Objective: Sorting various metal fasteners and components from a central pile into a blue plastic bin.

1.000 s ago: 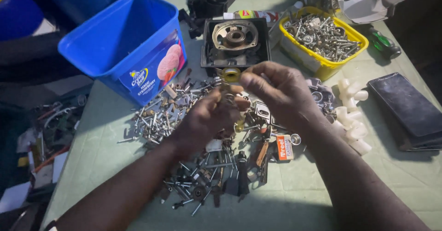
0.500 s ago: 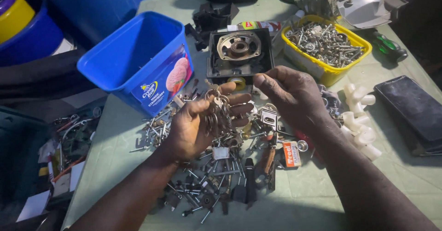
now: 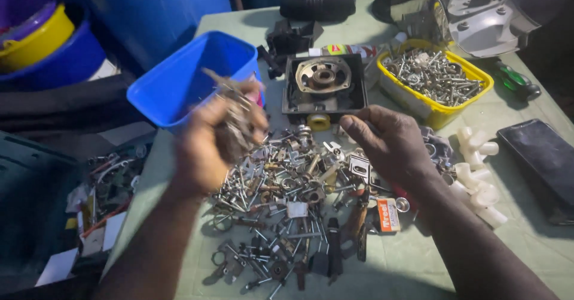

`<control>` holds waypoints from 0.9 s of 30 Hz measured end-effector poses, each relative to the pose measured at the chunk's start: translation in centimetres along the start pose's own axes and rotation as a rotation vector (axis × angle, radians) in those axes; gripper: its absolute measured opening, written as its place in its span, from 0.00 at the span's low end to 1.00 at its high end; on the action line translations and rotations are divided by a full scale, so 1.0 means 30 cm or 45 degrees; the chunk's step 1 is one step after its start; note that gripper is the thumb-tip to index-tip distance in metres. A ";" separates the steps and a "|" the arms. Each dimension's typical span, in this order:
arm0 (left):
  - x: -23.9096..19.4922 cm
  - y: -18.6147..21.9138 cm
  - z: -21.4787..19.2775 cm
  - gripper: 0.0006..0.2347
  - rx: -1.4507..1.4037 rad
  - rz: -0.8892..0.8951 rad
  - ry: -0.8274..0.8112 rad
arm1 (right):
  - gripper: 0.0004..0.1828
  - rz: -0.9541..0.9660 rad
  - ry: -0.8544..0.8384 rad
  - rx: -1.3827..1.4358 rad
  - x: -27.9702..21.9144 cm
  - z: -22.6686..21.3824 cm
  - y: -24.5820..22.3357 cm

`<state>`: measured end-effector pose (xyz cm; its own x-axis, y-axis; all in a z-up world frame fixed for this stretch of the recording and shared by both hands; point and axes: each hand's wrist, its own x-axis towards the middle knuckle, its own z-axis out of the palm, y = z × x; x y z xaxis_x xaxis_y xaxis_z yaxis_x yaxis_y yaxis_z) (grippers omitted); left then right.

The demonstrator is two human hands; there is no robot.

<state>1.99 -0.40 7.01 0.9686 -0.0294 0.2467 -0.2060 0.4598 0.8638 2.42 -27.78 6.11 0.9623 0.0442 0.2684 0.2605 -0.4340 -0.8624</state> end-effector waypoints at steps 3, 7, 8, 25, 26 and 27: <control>0.029 0.215 -0.027 0.21 0.261 0.134 -0.002 | 0.16 0.120 -0.129 -0.254 0.008 -0.008 -0.002; 0.254 0.259 -0.126 0.18 0.749 0.134 0.271 | 0.15 0.148 -0.209 -0.218 -0.006 -0.005 -0.031; 0.320 0.242 -0.157 0.14 0.840 0.049 0.358 | 0.14 0.065 -0.193 -0.182 -0.010 -0.003 -0.024; 0.048 -0.029 0.024 0.09 1.535 0.493 -0.384 | 0.12 0.050 -0.254 -0.247 -0.027 -0.024 -0.040; 0.036 -0.072 0.019 0.09 1.510 0.324 -0.497 | 0.13 0.162 -0.341 -0.351 -0.031 -0.025 -0.068; 0.024 -0.115 0.016 0.09 1.478 0.155 -0.609 | 0.15 0.275 -0.428 -0.456 -0.034 -0.028 -0.093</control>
<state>3.33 -2.43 4.41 0.8378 -0.4710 0.2762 -0.5257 -0.5594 0.6408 0.64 -27.35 8.60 0.9784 0.1797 -0.1018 0.0670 -0.7424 -0.6666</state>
